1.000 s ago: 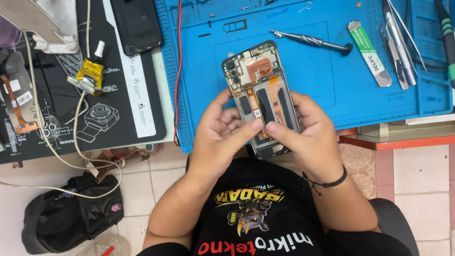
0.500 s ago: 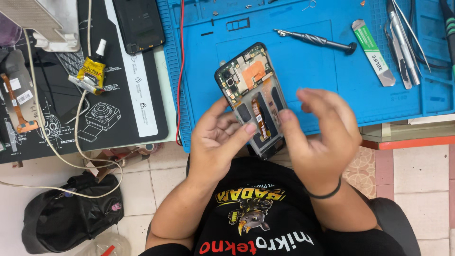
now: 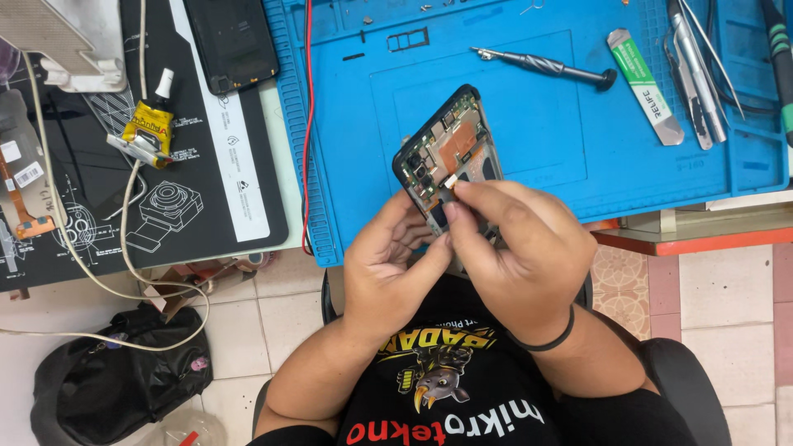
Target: The person disassembles a smartphone at a repair bench. They peel the back cover off the phone, lift out the battery, separate the display assembly, and use a screwdriver to unscrew internal components while working over a blue repair mat.
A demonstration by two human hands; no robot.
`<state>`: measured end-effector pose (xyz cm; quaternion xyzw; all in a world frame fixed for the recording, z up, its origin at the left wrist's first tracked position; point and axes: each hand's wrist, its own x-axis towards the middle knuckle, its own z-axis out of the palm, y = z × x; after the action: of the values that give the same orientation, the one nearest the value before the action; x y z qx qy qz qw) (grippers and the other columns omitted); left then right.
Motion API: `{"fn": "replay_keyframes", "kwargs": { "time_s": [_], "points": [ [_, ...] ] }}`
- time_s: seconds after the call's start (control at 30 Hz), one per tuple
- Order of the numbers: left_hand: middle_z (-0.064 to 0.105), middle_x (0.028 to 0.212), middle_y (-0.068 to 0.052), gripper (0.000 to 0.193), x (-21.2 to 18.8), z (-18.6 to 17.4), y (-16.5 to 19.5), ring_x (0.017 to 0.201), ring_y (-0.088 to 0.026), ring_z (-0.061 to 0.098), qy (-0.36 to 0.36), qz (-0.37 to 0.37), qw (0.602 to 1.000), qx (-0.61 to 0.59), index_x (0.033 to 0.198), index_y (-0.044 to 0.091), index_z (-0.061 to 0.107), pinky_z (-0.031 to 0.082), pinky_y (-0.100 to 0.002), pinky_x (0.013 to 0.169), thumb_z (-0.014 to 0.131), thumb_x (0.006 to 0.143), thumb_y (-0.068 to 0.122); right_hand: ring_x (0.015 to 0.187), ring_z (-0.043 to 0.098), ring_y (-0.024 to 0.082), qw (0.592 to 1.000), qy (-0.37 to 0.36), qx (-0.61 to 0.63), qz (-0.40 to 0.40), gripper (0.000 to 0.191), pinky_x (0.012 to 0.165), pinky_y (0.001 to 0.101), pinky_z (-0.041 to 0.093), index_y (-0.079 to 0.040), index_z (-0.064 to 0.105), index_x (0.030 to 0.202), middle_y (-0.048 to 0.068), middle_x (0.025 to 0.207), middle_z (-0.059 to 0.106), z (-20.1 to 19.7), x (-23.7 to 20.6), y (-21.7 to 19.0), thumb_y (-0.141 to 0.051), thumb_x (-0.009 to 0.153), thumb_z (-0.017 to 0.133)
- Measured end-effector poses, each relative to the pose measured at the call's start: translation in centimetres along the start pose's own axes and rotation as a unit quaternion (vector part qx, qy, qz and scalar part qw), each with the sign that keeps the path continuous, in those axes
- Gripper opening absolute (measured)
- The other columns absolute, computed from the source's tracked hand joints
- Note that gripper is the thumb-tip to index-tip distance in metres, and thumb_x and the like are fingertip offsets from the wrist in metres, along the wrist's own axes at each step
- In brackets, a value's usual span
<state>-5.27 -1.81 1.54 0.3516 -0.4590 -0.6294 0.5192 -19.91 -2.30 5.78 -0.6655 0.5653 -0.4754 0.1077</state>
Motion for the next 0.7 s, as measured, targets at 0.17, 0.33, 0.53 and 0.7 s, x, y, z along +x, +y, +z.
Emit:
{"fn": "replay_keyframes", "kwargs": {
  "time_s": [0.17, 0.33, 0.53, 0.7],
  "points": [
    [0.066, 0.135, -0.013, 0.052, -0.29, -0.1, -0.27, 0.125, -0.019, 0.066, -0.012, 0.015, 1.0, 0.004, 0.149, -0.006, 0.048, 0.054, -0.033, 0.111, 0.066, 0.1, -0.012, 0.095, 0.075, 0.022, 1.0, -0.005, -0.006, -0.028, 0.023, 0.077, 0.0268, 0.059, -0.005, 0.075, 0.109, 0.01, 0.106, 0.075, -0.36, 0.04, -0.24, 0.0, 0.089, 0.086],
    [0.065, 0.136, -0.014, 0.053, -0.53, -0.4, -0.42, 0.126, -0.019, 0.066, -0.014, -0.002, 1.0, -0.008, 0.15, -0.006, 0.046, 0.054, -0.033, 0.111, 0.065, 0.101, -0.012, 0.094, 0.075, 0.021, 0.999, -0.023, 0.0, -0.034, 0.025, 0.078, 0.0274, 0.058, -0.005, 0.075, 0.111, 0.009, 0.104, 0.075, -0.41, 0.1, -0.25, 0.0, 0.089, 0.085],
    [0.065, 0.136, -0.015, 0.053, -0.74, -0.31, -0.54, 0.126, -0.019, 0.066, -0.012, -0.004, 1.0, -0.028, 0.15, -0.006, 0.045, 0.055, -0.032, 0.109, 0.065, 0.101, -0.013, 0.092, 0.074, 0.02, 1.0, -0.005, -0.008, -0.002, 0.023, 0.075, 0.0252, 0.058, -0.004, 0.075, 0.11, 0.01, 0.105, 0.076, -0.28, -0.25, -0.39, 0.0, 0.089, 0.085],
    [0.065, 0.135, -0.016, 0.054, -0.75, -0.38, -0.61, 0.124, -0.019, 0.066, -0.004, -0.033, 0.998, -0.06, 0.15, -0.006, 0.045, 0.056, -0.031, 0.106, 0.064, 0.1, -0.013, 0.092, 0.074, 0.02, 1.0, -0.007, 0.005, -0.007, 0.023, 0.076, 0.0256, 0.058, -0.004, 0.075, 0.109, 0.009, 0.103, 0.076, -0.44, -0.41, -0.36, 0.0, 0.089, 0.085]
  ]
}}
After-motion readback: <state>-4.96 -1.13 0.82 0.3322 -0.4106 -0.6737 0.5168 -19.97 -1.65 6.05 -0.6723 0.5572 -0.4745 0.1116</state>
